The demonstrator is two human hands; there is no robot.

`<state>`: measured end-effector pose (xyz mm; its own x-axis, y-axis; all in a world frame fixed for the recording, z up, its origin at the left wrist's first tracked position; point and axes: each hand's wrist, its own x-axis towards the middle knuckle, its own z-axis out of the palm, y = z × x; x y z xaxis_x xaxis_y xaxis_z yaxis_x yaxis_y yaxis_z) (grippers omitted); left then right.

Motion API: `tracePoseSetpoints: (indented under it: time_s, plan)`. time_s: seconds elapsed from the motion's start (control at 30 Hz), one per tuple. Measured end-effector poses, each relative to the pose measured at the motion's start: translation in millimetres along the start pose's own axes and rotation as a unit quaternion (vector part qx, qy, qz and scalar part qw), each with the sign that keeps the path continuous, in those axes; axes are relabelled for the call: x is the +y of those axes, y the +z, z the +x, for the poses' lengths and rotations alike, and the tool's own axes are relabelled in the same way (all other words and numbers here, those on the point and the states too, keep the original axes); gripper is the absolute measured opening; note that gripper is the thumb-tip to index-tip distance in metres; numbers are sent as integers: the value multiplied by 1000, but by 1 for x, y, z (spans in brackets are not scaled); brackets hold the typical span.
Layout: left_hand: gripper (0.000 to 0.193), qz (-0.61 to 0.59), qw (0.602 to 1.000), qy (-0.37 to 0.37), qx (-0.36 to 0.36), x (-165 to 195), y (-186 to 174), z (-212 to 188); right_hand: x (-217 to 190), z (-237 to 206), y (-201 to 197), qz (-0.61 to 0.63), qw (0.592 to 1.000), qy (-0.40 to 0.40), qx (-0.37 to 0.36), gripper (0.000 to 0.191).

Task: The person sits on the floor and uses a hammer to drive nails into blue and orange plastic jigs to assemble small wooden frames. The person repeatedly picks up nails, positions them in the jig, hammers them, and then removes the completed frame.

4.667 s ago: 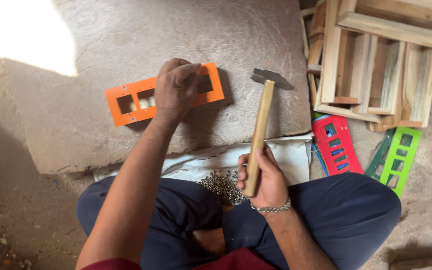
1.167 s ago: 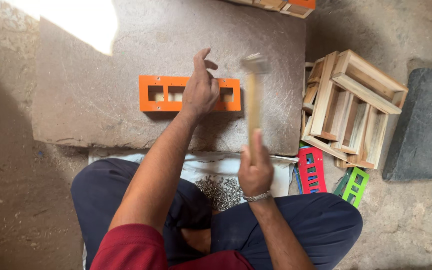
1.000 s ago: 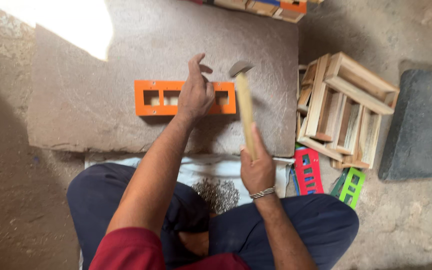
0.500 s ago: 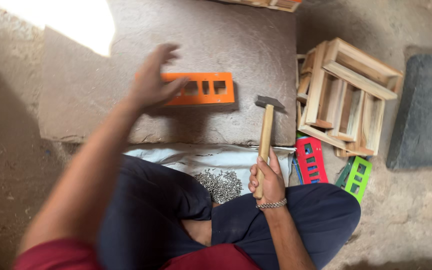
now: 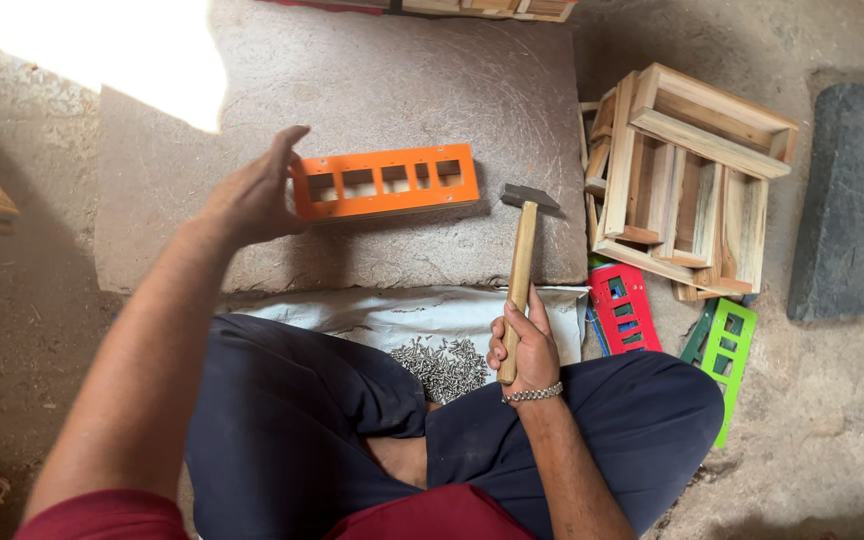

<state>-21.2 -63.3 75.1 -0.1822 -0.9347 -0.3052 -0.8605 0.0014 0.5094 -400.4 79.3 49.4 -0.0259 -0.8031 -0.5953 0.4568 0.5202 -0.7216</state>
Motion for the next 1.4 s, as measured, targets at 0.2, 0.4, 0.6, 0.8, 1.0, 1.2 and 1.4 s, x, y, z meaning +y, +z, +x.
tracePoseSetpoints:
  time_s: [0.2, 0.4, 0.6, 0.8, 1.0, 1.2, 1.4]
  plan:
    - [133, 94, 995, 16, 41, 8, 17, 12, 13, 13, -18, 9, 1000, 5, -8, 29]
    - [62, -74, 979, 116, 152, 52, 118, -40, 18, 17, -32, 36, 998, 37, -30, 18]
    - [37, 42, 977, 201, -60, 109, 227, -111, 15, 11, -31, 31, 998, 32, -33, 19]
    - [16, 90, 973, 209, -46, 114, 247, -117, 15, 10, -33, 38, 998, 36, -37, 20]
    - [22, 36, 980, 194, -35, 112, 250, -114, 14, 9, -33, 37, 998, 39, -33, 21]
    - [15, 98, 973, 203, -50, 110, 253, -112, 15, 11, -31, 30, 998, 45, -32, 24]
    - [12, 70, 977, 196, -38, 105, 254, -113, 16, 11, -28, 26, 998, 41, -26, 24]
